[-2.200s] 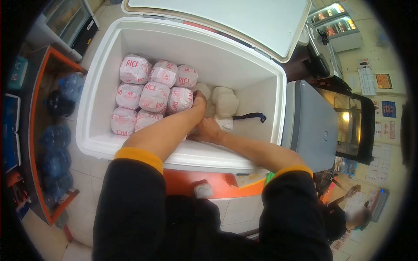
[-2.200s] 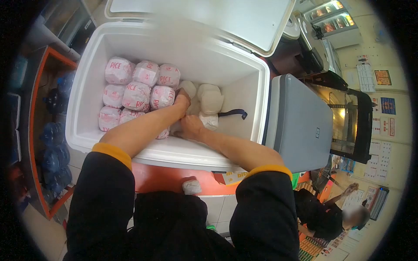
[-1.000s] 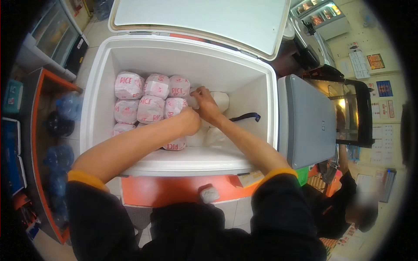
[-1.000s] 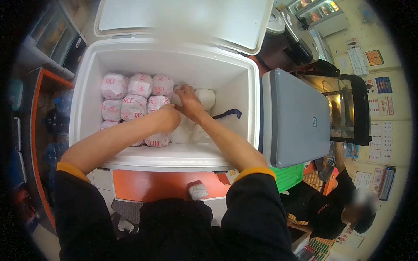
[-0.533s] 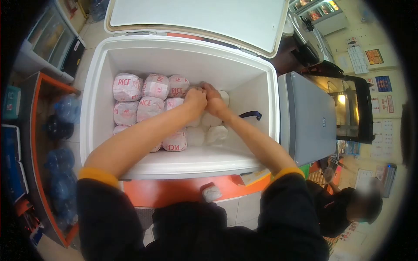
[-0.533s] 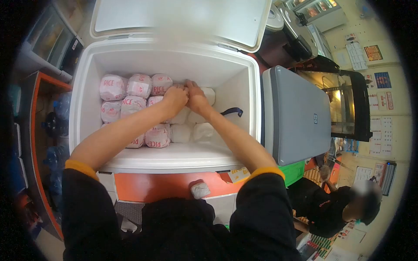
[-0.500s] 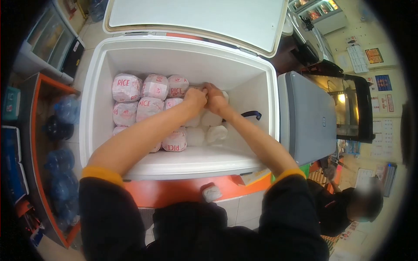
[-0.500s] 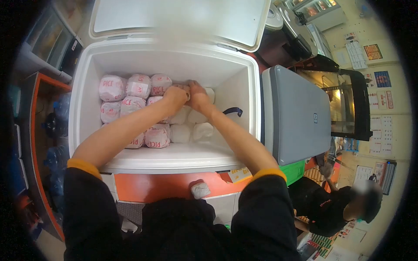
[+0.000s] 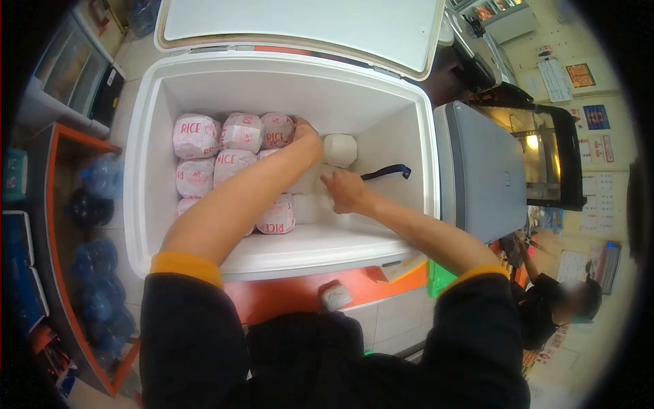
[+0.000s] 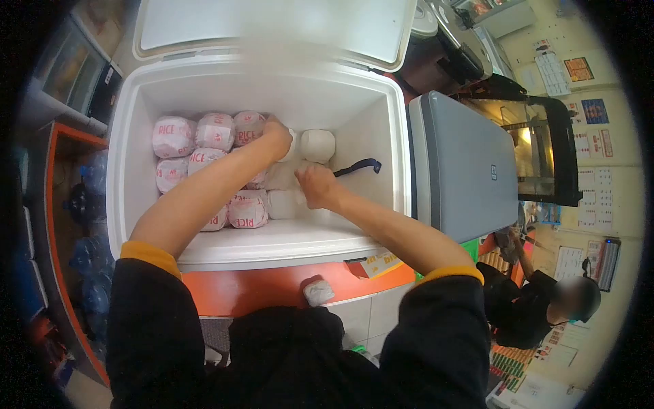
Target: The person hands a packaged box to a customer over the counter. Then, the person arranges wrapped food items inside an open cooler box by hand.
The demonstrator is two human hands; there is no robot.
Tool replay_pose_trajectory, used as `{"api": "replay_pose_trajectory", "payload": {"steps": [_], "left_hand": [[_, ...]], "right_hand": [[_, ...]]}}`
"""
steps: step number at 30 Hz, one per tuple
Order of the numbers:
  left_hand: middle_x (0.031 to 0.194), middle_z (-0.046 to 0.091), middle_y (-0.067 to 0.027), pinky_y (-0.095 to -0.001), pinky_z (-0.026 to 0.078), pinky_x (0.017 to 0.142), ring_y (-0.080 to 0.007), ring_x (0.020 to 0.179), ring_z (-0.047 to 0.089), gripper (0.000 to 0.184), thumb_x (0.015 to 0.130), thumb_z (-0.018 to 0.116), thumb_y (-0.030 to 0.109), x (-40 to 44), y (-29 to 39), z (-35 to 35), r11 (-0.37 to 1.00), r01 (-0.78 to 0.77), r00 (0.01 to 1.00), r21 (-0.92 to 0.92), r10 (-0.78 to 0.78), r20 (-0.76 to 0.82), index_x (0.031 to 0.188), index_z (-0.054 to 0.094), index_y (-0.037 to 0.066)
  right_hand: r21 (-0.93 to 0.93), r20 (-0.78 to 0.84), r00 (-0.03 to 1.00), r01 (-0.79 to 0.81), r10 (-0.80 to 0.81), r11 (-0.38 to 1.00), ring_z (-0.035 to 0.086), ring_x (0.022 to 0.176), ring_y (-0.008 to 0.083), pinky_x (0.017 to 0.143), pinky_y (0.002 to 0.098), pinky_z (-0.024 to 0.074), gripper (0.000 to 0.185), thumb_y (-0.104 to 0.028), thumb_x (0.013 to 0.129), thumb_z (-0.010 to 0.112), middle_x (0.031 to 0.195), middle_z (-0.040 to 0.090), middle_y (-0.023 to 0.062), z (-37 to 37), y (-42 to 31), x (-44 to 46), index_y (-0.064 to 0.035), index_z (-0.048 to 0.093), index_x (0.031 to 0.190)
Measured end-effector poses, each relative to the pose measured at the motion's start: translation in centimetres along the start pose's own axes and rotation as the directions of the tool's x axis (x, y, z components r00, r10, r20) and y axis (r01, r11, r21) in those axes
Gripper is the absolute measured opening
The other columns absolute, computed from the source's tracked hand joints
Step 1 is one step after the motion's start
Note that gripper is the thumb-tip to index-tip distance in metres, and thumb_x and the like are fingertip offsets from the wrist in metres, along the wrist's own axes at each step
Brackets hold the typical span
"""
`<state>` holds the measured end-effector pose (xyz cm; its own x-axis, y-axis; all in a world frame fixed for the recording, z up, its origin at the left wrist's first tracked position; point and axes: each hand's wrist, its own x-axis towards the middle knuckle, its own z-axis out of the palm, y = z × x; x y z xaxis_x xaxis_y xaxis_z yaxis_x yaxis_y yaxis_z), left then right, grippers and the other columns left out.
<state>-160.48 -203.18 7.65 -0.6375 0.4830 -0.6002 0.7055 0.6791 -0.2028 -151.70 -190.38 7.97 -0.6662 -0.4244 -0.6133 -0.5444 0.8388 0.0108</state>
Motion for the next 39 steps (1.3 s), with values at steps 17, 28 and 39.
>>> {"api": "replay_pose_trajectory", "payload": {"steps": [17,28,39], "left_hand": [[0.109,0.067,-0.0069,-0.0372,0.037,0.092,-0.0224,0.105,0.061,0.031,0.074,0.068,0.028,-2.5,-1.7,-0.4,0.989,-0.033,0.999,-0.146,0.031,-0.016,0.101,0.071,0.014],[0.115,0.062,-0.0093,-0.0497,0.041,0.092,-0.0285,0.107,0.057,0.08,0.056,0.081,0.056,0.4,3.7,0.9,0.984,0.062,0.998,0.167,-0.055,-0.043,0.117,0.063,0.008],[0.107,0.058,-0.0116,-0.0355,0.043,0.084,-0.0245,0.102,0.055,0.087,0.049,0.085,0.055,-1.3,2.3,1.2,0.999,0.049,0.985,-0.02,-0.052,-0.167,0.112,0.061,-0.001]], "right_hand": [[0.638,-0.426,0.876,0.113,0.227,0.762,0.05,0.11,0.0351,0.094,0.0421,0.0429,0.079,-0.03,0.063,0.086,0.116,0.05,0.0197,4.5,-2.4,3.6,-0.0012,0.041,0.121],[0.05,0.002,0.981,-0.193,0.194,0.98,0.052,0.11,0.0408,0.087,0.0428,0.0475,0.077,-0.015,0.069,0.074,0.119,0.053,0.0216,-1.5,4.8,4.4,-0.0155,0.038,0.137],[0.053,-0.284,0.946,-0.151,0.16,0.987,0.037,0.124,0.0427,0.092,0.0464,0.0474,0.09,-0.016,0.062,0.081,0.137,0.033,0.0184,0.8,5.0,4.6,-0.0304,0.036,0.138]]}}
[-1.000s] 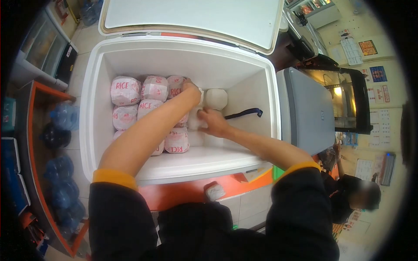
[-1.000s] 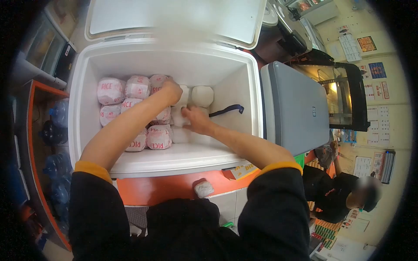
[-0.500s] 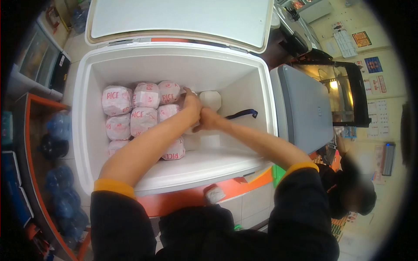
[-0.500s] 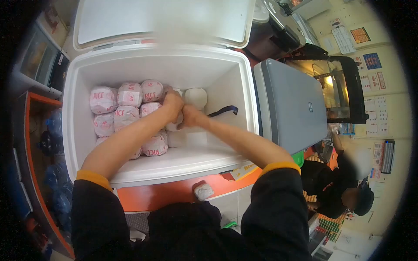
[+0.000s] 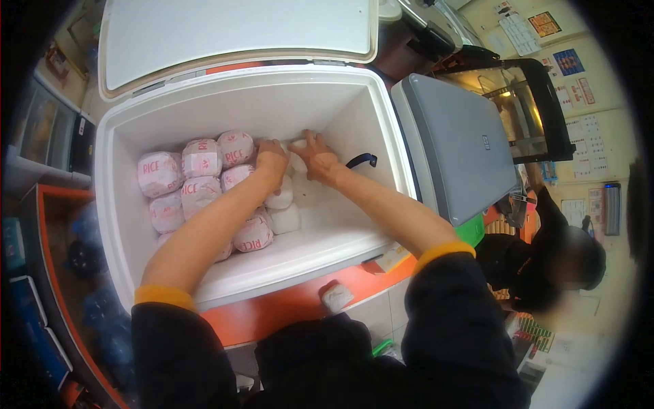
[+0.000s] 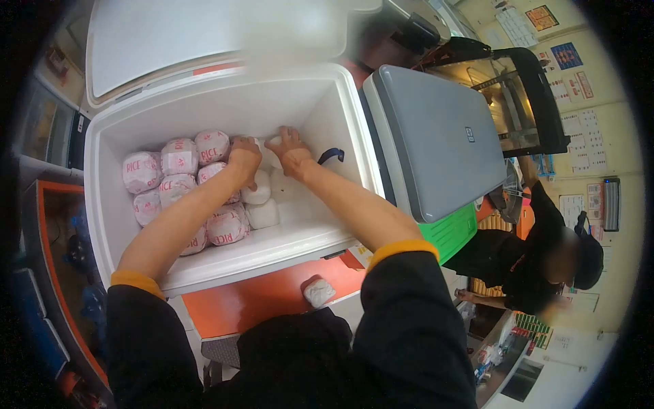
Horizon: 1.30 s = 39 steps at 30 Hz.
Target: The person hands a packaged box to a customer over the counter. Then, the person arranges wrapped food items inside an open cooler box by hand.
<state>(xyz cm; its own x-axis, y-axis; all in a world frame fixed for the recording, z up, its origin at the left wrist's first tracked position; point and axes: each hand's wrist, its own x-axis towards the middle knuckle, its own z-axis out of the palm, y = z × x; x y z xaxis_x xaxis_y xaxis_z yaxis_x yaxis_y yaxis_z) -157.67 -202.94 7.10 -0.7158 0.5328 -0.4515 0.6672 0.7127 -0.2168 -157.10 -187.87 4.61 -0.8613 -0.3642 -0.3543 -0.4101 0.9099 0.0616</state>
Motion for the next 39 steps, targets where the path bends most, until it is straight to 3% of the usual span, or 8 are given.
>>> {"api": "replay_pose_trajectory", "payload": {"steps": [5,10,16,25,27,31,38,39], "left_hand": [[0.108,0.058,-0.0109,-0.0355,0.042,0.084,-0.0248,0.103,0.055,0.087,0.049,0.084,0.055,0.0,0.0,1.6,1.0,0.016,0.998,-0.023,-0.017,-0.057,0.111,0.061,0.0],[0.11,0.056,-0.0099,-0.0367,0.043,0.083,-0.0242,0.104,0.055,0.086,0.05,0.084,0.055,0.3,0.4,1.4,0.999,0.036,0.997,0.008,-0.035,-0.073,0.112,0.061,0.0],[0.111,0.056,-0.0095,-0.0367,0.043,0.083,-0.0236,0.105,0.054,0.085,0.051,0.084,0.053,0.4,0.1,1.3,0.999,0.033,0.999,-0.004,-0.033,-0.014,0.113,0.061,0.0],[0.135,0.046,-0.0207,-0.0433,0.032,0.106,-0.0338,0.126,0.042,0.087,0.062,0.074,0.048,2.4,0.5,4.8,0.988,0.109,0.99,-0.105,-0.099,0.096,0.13,0.048,0.0],[0.139,0.045,-0.0169,-0.0402,0.028,0.109,-0.0299,0.13,0.039,0.096,0.061,0.074,0.059,2.8,0.1,4.0,0.998,0.025,0.995,-0.051,-0.02,0.101,0.134,0.046,0.004],[0.125,0.052,-0.0114,-0.0338,0.045,0.09,-0.0237,0.117,0.05,0.087,0.055,0.082,0.055,6.6,-0.6,9.8,0.996,0.083,0.974,0.035,-0.074,-0.214,0.12,0.054,0.005],[0.124,0.052,-0.0126,-0.0361,0.041,0.098,-0.0266,0.118,0.049,0.09,0.052,0.084,0.053,3.1,-0.7,5.3,0.99,0.069,0.987,-0.122,-0.085,-0.134,0.12,0.053,0.002],[0.126,0.052,-0.0131,-0.0369,0.04,0.1,-0.0266,0.12,0.048,0.092,0.052,0.084,0.054,1.9,-0.9,4.1,0.988,0.059,0.99,-0.142,-0.077,-0.121,0.12,0.052,0.002]], "right_hand": [[-0.112,0.281,0.959,0.071,-0.037,0.991,0.044,0.117,0.0416,0.087,0.0451,0.0479,0.091,-0.021,0.058,0.084,0.121,0.047,0.0209,-7.0,-3.4,-5.5,-0.0221,0.036,0.136],[0.553,0.012,0.787,0.509,-0.617,0.66,0.054,0.102,0.033,0.081,0.0422,0.0503,0.06,-0.016,0.062,0.084,0.119,0.05,0.0149,-0.9,-2.4,-5.4,-0.0113,0.05,0.111],[0.77,0.116,0.875,0.22,-0.47,0.599,0.056,0.098,0.0317,0.086,0.0416,0.0467,0.043,-0.015,0.067,0.081,0.117,0.051,0.0146,0.5,-3.4,-4.9,-0.006,0.058,0.102],[0.636,-0.106,0.853,0.454,-0.512,0.624,0.055,0.107,0.0364,0.095,0.0452,0.0423,0.054,-0.01,0.068,0.066,0.118,0.057,0.0244,7.5,-3.6,-4.4,0.0028,0.058,0.12],[0.328,0.314,0.786,0.437,-0.533,0.837,0.055,0.107,0.0373,0.098,0.0464,0.0399,0.05,-0.019,0.069,0.061,0.112,0.06,0.0233,5.1,-5.9,-2.9,0.0015,0.06,0.114],[-0.103,0.41,0.675,0.702,-0.613,0.705,0.058,0.102,0.0371,0.097,0.0471,0.0403,0.048,-0.026,0.074,0.061,0.107,0.061,0.0212,6.8,-7.9,0.0,-0.0001,0.06,0.114],[0.256,-0.327,0.899,0.38,-0.29,0.889,0.06,0.099,0.0351,0.092,0.0444,0.0438,0.048,-0.038,0.063,0.076,0.098,0.065,0.0185,9.6,-5.7,-0.3,-0.0033,0.07,0.095],[0.244,0.071,0.935,0.322,-0.348,0.915,0.061,0.096,0.0336,0.089,0.0433,0.0459,0.046,-0.04,0.06,0.078,0.094,0.066,0.017,8.9,-6.0,0.8,-0.0034,0.071,0.088]]}}
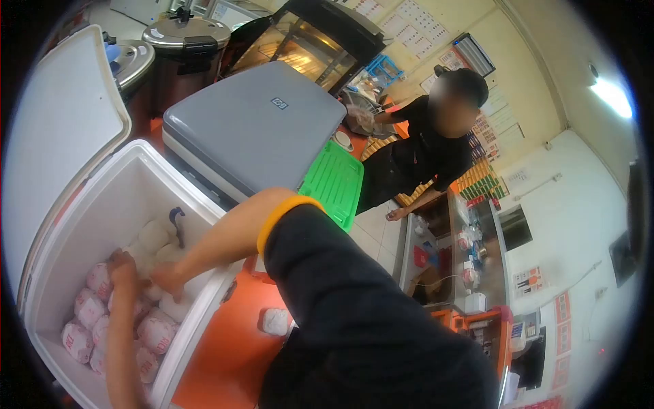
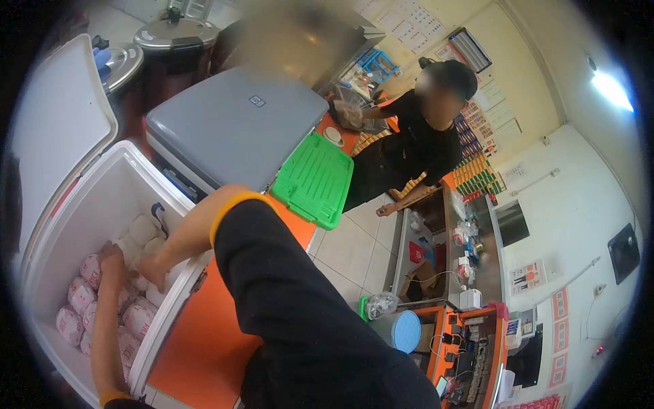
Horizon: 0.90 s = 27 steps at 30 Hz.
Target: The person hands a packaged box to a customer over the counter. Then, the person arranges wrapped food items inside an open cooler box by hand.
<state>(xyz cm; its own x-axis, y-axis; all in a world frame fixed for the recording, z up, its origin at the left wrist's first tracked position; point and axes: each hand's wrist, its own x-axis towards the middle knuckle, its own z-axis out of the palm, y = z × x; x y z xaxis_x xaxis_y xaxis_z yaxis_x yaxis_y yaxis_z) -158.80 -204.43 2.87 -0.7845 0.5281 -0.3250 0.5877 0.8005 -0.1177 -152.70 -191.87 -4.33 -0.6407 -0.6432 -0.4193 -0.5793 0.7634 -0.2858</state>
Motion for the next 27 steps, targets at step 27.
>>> {"api": "replay_pose_trajectory", "payload": {"steps": [27], "left_hand": [[0.099,0.067,-0.0168,-0.0453,0.04,0.098,-0.0325,0.102,0.06,0.026,0.071,0.062,0.009,-1.1,0.9,0.8,0.858,-0.395,0.901,-0.329,0.432,0.043,0.097,0.067,0.007]], "right_hand": [[-0.199,0.525,0.837,-0.059,0.157,0.978,0.065,0.078,0.0213,0.068,0.0369,0.0498,0.023,-0.022,0.06,0.077,0.085,0.071,0.0045,-4.2,4.2,3.7,-0.0164,0.075,0.082]]}}
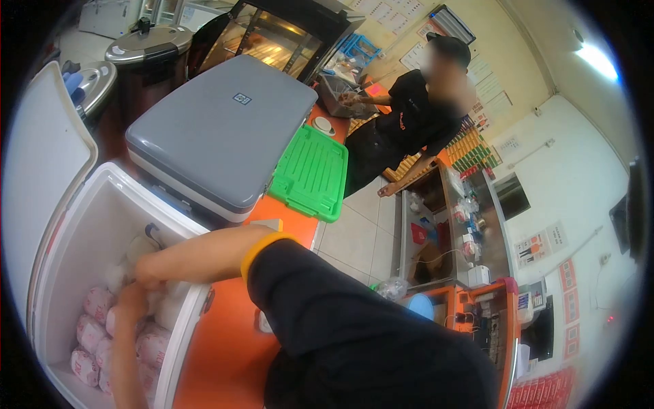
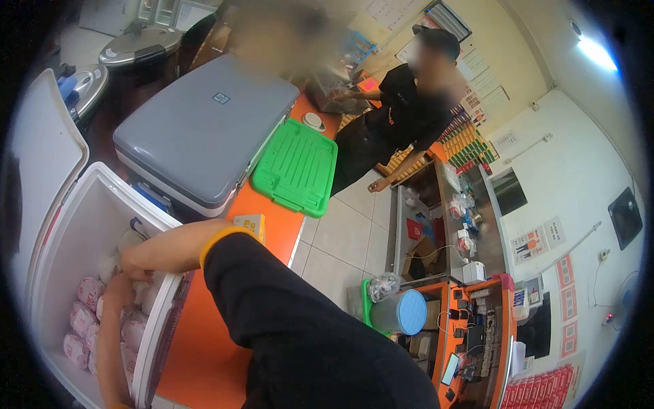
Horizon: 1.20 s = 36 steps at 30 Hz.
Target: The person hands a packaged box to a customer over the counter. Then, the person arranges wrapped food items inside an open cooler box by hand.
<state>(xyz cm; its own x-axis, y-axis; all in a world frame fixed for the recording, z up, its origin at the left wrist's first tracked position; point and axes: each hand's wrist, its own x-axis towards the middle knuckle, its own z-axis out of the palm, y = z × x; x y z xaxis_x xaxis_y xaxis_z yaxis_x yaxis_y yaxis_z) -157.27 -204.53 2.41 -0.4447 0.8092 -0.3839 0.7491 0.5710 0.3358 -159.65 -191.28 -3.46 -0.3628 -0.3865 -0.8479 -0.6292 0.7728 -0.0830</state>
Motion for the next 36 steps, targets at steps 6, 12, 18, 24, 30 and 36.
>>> {"api": "replay_pose_trajectory", "payload": {"steps": [6,12,18,24,30,36], "left_hand": [[0.092,0.068,-0.0115,-0.0465,0.043,0.09,-0.0282,0.099,0.061,0.017,0.082,0.054,0.019,0.4,2.1,2.2,0.96,-0.277,0.949,0.047,0.281,-0.141,0.083,0.069,0.011],[0.094,0.068,-0.0054,-0.0483,0.04,0.095,-0.0229,0.099,0.06,0.026,0.088,0.047,0.026,-0.4,3.5,2.3,0.787,-0.388,0.896,0.48,0.444,-0.002,0.084,0.07,0.015],[0.108,0.065,-0.0076,-0.0547,0.033,0.102,-0.0255,0.109,0.056,0.028,0.089,0.046,0.027,1.2,3.1,2.8,0.881,-0.279,0.96,0.383,0.247,0.134,0.103,0.067,0.015],[0.124,0.056,-0.0179,-0.0492,0.032,0.106,-0.0342,0.119,0.049,0.042,0.085,0.054,0.025,1.7,5.5,1.9,0.87,-0.389,0.904,0.305,0.424,-0.058,0.122,0.055,0.005],[0.125,0.054,-0.0187,-0.0484,0.032,0.106,-0.0346,0.12,0.048,0.045,0.082,0.057,0.025,3.0,5.4,2.3,0.966,-0.194,0.981,0.173,0.194,0.016,0.123,0.053,0.005],[0.127,0.052,-0.0196,-0.0476,0.033,0.106,-0.0351,0.121,0.047,0.049,0.08,0.061,0.024,4.0,5.2,2.4,0.989,-0.108,0.994,0.102,0.109,-0.009,0.124,0.052,0.004]], "right_hand": [[0.014,-0.019,0.999,-0.048,0.049,0.999,0.065,0.082,0.0244,0.068,0.0407,0.0502,0.025,-0.023,0.064,0.075,0.091,0.07,0.006,-1.0,-0.1,-1.2,-0.0157,0.074,0.088],[0.001,-0.132,0.983,-0.126,0.125,0.992,0.064,0.091,0.0278,0.072,0.0453,0.0508,0.029,-0.025,0.07,0.073,0.099,0.068,0.0075,-2.8,0.2,-1.3,-0.0152,0.072,0.097],[0.064,-0.332,0.903,-0.266,0.272,0.962,0.063,0.099,0.0312,0.076,0.0499,0.0513,0.033,-0.027,0.075,0.07,0.108,0.067,0.009,-6.2,0.2,-3.4,-0.0147,0.071,0.106],[0.223,-0.439,0.846,-0.224,0.302,0.949,0.063,0.099,0.0317,0.079,0.0502,0.049,0.033,-0.028,0.078,0.067,0.108,0.067,0.0094,-9.1,-1.3,-4.7,-0.0154,0.069,0.109],[0.232,-0.455,0.852,-0.17,0.261,0.958,0.062,0.098,0.0308,0.079,0.0489,0.0469,0.035,-0.034,0.081,0.061,0.109,0.066,0.0091,-10.5,-2.6,-5.9,-0.0156,0.068,0.11],[0.092,-0.525,0.828,-0.174,0.196,0.98,0.058,0.102,0.0276,0.078,0.0466,0.0433,0.04,-0.038,0.076,0.069,0.112,0.065,0.0072,-11.0,-3.6,-4.0,-0.018,0.069,0.11]]}}
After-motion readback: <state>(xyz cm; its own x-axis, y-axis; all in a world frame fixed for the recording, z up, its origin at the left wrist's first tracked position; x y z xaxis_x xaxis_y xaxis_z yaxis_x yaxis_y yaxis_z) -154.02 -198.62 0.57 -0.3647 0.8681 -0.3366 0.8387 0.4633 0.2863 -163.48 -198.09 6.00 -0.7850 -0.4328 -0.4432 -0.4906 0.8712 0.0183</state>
